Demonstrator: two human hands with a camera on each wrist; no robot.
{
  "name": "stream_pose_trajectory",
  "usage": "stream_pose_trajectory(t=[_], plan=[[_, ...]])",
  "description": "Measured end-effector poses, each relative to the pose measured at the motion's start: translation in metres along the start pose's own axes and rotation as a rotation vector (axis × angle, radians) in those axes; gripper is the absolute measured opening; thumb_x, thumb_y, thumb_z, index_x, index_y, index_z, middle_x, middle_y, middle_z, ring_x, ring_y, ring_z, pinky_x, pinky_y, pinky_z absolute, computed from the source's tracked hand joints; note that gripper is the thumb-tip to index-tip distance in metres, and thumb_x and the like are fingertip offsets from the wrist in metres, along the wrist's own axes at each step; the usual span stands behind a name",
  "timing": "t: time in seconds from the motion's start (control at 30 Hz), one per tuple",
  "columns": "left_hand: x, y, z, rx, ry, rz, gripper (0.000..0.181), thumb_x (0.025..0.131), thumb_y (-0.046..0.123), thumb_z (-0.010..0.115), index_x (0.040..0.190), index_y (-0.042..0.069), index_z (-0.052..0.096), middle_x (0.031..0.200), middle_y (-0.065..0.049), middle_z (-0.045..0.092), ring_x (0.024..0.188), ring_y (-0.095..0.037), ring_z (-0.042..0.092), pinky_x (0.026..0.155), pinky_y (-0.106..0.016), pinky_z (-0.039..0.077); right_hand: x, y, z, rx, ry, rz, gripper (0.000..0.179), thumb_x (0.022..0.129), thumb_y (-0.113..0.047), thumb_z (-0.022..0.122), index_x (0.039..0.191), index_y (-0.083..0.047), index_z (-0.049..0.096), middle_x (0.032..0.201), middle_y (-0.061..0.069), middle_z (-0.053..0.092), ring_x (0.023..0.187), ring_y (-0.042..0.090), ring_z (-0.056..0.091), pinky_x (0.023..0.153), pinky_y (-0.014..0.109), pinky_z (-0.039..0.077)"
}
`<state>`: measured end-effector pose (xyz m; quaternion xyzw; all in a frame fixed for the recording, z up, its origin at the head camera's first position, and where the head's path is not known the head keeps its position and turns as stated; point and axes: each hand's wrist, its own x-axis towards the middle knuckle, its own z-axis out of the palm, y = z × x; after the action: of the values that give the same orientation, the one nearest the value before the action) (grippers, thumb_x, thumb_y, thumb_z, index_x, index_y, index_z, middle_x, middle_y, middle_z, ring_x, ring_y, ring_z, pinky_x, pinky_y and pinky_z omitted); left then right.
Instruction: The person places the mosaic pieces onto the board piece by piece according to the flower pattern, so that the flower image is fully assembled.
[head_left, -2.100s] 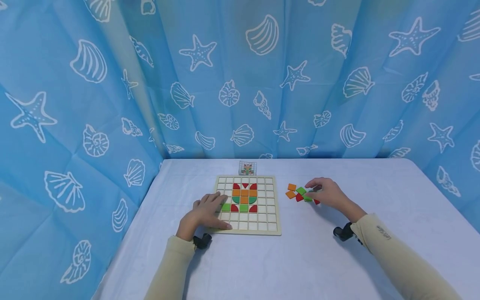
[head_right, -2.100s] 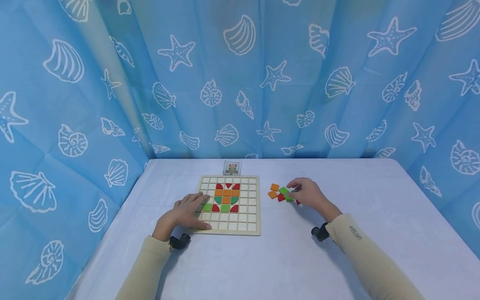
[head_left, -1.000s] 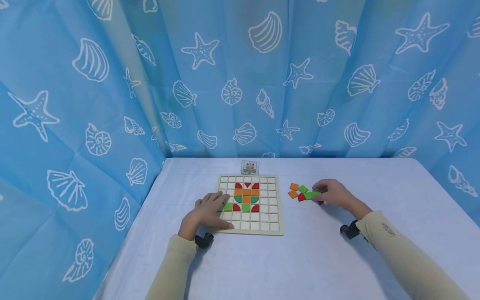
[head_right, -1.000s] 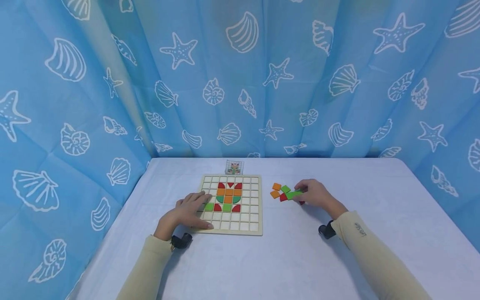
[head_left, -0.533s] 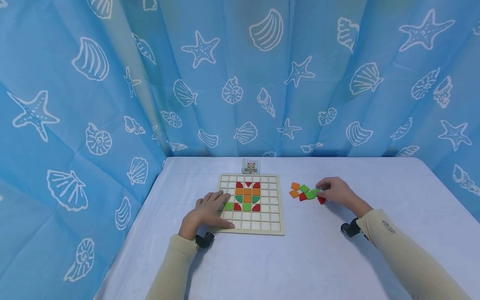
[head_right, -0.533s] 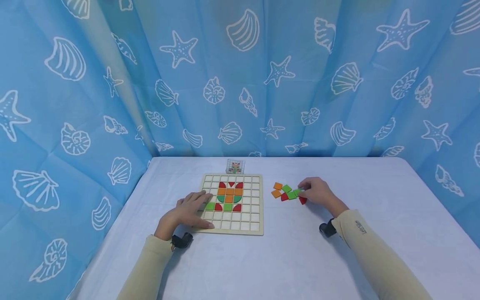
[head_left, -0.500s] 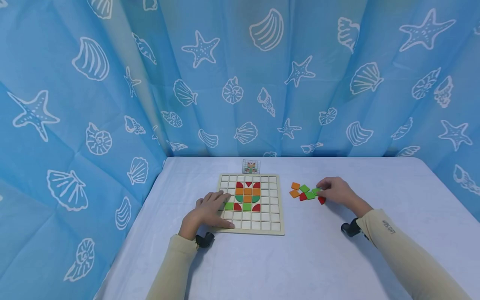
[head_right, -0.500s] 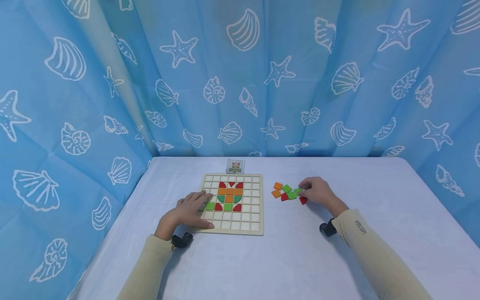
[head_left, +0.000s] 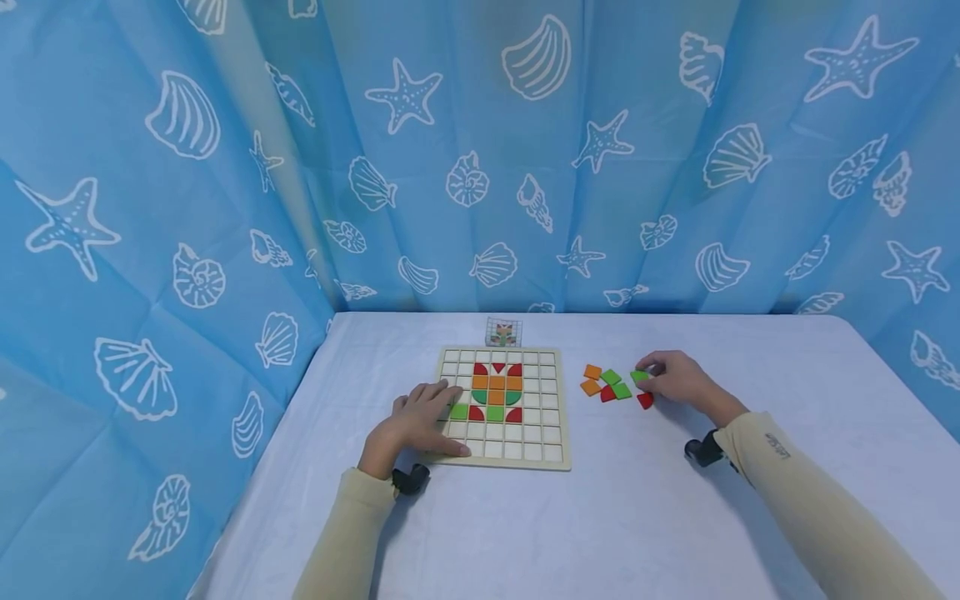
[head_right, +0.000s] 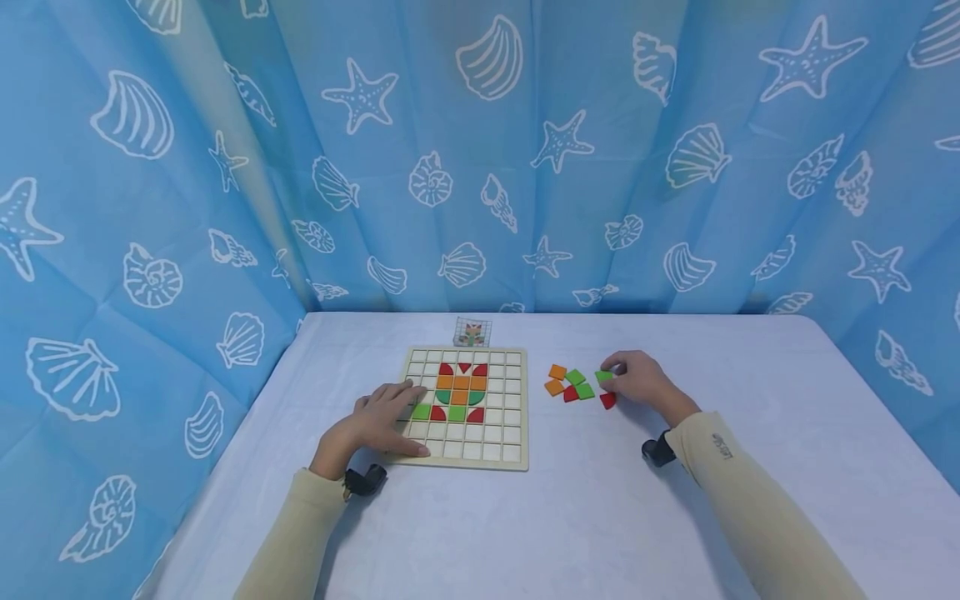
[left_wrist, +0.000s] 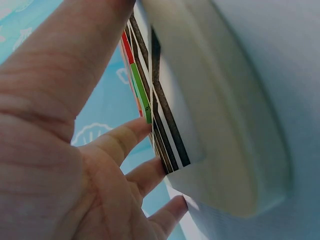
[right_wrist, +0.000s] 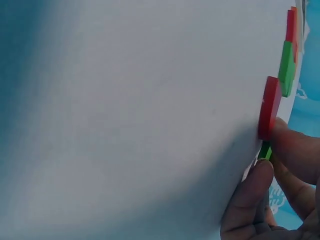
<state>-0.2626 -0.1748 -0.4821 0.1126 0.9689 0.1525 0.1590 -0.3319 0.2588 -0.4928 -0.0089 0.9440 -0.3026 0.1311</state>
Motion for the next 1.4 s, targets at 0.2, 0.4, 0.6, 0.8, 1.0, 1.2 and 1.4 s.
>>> stream_pose_trajectory(t=[0.2,0.4,0.6,0.8,1.0,1.2,1.4], plan=[[0.000,0.001,-0.001,-0.005,-0.003,0.000,0.105,0.067,0.062,0.082,0.154,0.027,0.033,0.163,-0.006,0.027,0.148,-0.032,0.022,0.117,-0.064,0.021,0.001,0.001,-0.005,-0.026,0.020,0.002,0.043,0.088,-0.025,0.072,0.117,0.003,0.057,0.111,0.023,0.058,0.095,0.033,0.054,0.078,0.038,0.053],[0.001,0.004,-0.004,-0.003,0.002,-0.001,0.104,0.068,0.061,0.082,0.154,0.027,0.034,0.163,-0.006,0.028,0.148,-0.033,0.022,0.117,-0.064,0.021,0.003,0.002,-0.008,-0.058,0.046,-0.016,0.032,0.090,-0.021,0.071,0.108,-0.001,0.055,0.101,0.017,0.058,0.089,0.028,0.055,0.074,0.032,0.052],[0.000,0.004,-0.007,-0.004,0.003,0.000,0.104,0.068,0.060,0.082,0.154,0.026,0.034,0.163,-0.006,0.027,0.148,-0.032,0.023,0.117,-0.064,0.021,-0.001,-0.003,-0.009,-0.088,0.055,-0.051,0.031,0.091,-0.019,0.068,0.113,0.002,0.060,0.109,0.022,0.062,0.094,0.032,0.058,0.082,0.042,0.055],[-0.001,0.004,-0.004,-0.022,-0.007,-0.004,0.104,0.068,0.059,0.083,0.153,0.026,0.035,0.162,-0.007,0.028,0.147,-0.033,0.024,0.117,-0.065,0.021,-0.009,-0.019,-0.009,-0.133,0.113,-0.090,0.031,0.094,-0.013,0.062,0.120,0.005,0.063,0.113,0.024,0.064,0.095,0.034,0.057,0.083,0.046,0.055],[-0.002,0.002,-0.001,-0.016,-0.009,-0.005,0.104,0.068,0.060,0.083,0.154,0.026,0.035,0.162,-0.007,0.028,0.148,-0.033,0.022,0.117,-0.065,0.020,-0.018,-0.046,-0.012,-0.134,0.160,-0.176,0.028,0.097,-0.011,0.059,0.119,0.005,0.066,0.107,0.021,0.066,0.092,0.031,0.057,0.081,0.044,0.055],[-0.003,0.002,-0.002,-0.017,0.004,-0.009,0.104,0.068,0.060,0.083,0.153,0.026,0.035,0.162,-0.007,0.029,0.147,-0.033,0.023,0.117,-0.064,0.020,-0.021,-0.076,-0.009,-0.105,0.189,-0.248,0.026,0.096,-0.012,0.062,0.118,0.000,0.066,0.107,0.018,0.068,0.095,0.031,0.060,0.086,0.046,0.056],[-0.004,0.002,-0.002,-0.035,0.002,0.002,0.104,0.067,0.059,0.083,0.153,0.025,0.035,0.162,-0.007,0.029,0.147,-0.034,0.023,0.117,-0.065,0.021,-0.023,-0.097,0.007,-0.062,0.214,-0.277,0.022,0.094,-0.015,0.067,0.114,-0.006,0.068,0.105,0.013,0.070,0.094,0.027,0.063,0.084,0.041,0.058]])
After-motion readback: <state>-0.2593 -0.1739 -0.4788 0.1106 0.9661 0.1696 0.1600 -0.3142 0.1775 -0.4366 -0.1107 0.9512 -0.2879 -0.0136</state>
